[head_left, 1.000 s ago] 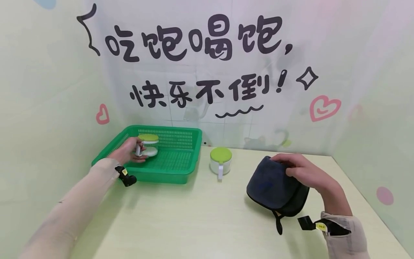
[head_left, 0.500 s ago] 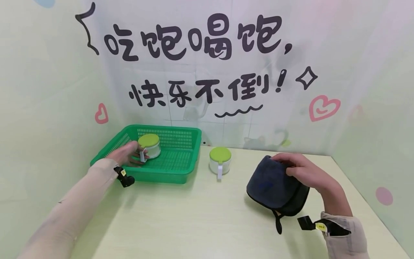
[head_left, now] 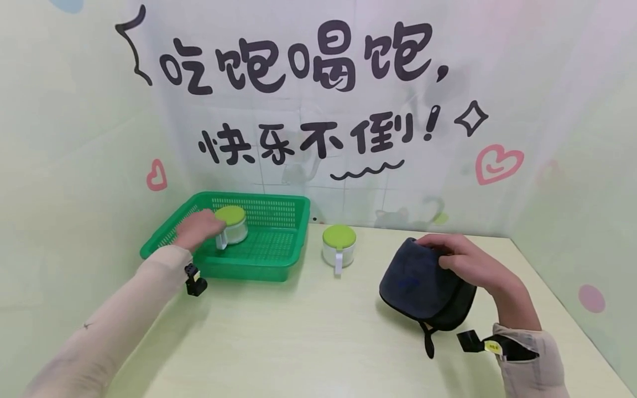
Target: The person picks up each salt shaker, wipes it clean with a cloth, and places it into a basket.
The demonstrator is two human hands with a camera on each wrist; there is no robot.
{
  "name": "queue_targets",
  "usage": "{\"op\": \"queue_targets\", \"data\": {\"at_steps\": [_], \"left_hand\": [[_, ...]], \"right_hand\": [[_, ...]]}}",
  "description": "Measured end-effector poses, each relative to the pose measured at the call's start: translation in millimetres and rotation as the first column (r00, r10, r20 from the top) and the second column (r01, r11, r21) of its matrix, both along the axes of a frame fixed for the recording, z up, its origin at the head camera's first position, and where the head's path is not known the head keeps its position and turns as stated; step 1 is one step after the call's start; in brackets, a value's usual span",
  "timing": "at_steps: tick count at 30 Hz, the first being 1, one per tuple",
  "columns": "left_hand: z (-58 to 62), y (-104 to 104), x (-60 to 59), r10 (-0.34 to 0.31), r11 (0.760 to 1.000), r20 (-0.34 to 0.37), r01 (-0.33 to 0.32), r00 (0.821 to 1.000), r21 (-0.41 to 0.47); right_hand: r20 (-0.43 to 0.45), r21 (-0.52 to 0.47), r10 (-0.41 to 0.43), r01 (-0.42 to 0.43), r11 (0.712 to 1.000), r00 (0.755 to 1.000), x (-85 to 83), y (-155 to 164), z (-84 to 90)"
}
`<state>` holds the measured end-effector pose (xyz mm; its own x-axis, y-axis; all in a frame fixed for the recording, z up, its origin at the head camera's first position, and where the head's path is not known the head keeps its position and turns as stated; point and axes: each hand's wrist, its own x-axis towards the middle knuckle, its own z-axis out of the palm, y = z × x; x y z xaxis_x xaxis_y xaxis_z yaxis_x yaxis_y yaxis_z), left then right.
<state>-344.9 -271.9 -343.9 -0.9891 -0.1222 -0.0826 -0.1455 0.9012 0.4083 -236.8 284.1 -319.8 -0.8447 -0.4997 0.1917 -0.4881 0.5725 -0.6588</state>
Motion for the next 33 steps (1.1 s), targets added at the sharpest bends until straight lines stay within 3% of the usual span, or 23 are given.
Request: {"op": "queue_targets", "data": {"at_steps": [2,5,9,12,14,17,21,25,29,33], "left_hand": [[7.5,14,5.2,0.002,0.997,-0.092,-0.009,0.996,-0.076],[18.3,43,13.8,-0.022,0.996,-0.22,0.003,0.975,-0.086],[26.4,82,27.5,-0.107,0.992,-0.363,0.124,0.926,0.023],[27.4,111,40.8,-0.167,0.956,-0.403,0.248,0.9,0.159],[25.7,130,51.6,-0.196,0.908,-0.39,0.317,0.9,0.273],[18.3,159,68.7,-0.208,0.815,-0.316,0.343,0.926,0.467],[-0.7,192,85.1,-0.204,0.669,-0.157,0.254,0.966,0.699],[-22.7,209,87.8,-0.185,0.565,-0.029,0.131,0.982,0.815],[-43.8,217,79.4,-0.137,0.494,0.05,0.025,0.989,0.869],[-60.7,225,70.9,-0.124,0.49,0.096,-0.023,0.988,0.871]], "right_hand": [[0.003,0.0,-0.003,0.003,1.0,1.0,-0.7,-1,-0.9],[0.007,-0.002,-0.006,0.006,1.0,1.0,-0.7,-1,-1.1],[0.008,-0.006,-0.005,0.005,1.0,1.0,-0.5,0,-0.6],[0.002,-0.008,0.0,0.0,1.0,1.0,-0.3,0,-0.4],[-0.002,-0.007,0.005,-0.005,1.0,1.0,-0.2,-1,-0.3],[-0.006,-0.004,0.008,-0.008,1.0,1.0,0.2,-1,-0.2],[-0.01,0.002,0.005,-0.005,1.0,1.0,0.8,-2,-0.1],[-0.006,0.0,-0.001,0.001,1.0,1.0,0.8,-2,0.2],[-0.003,-0.009,-0.004,0.004,1.0,1.0,-0.1,-3,0.2],[-0.005,-0.008,-0.005,0.004,1.0,1.0,-0.3,-2,0.7]]}}
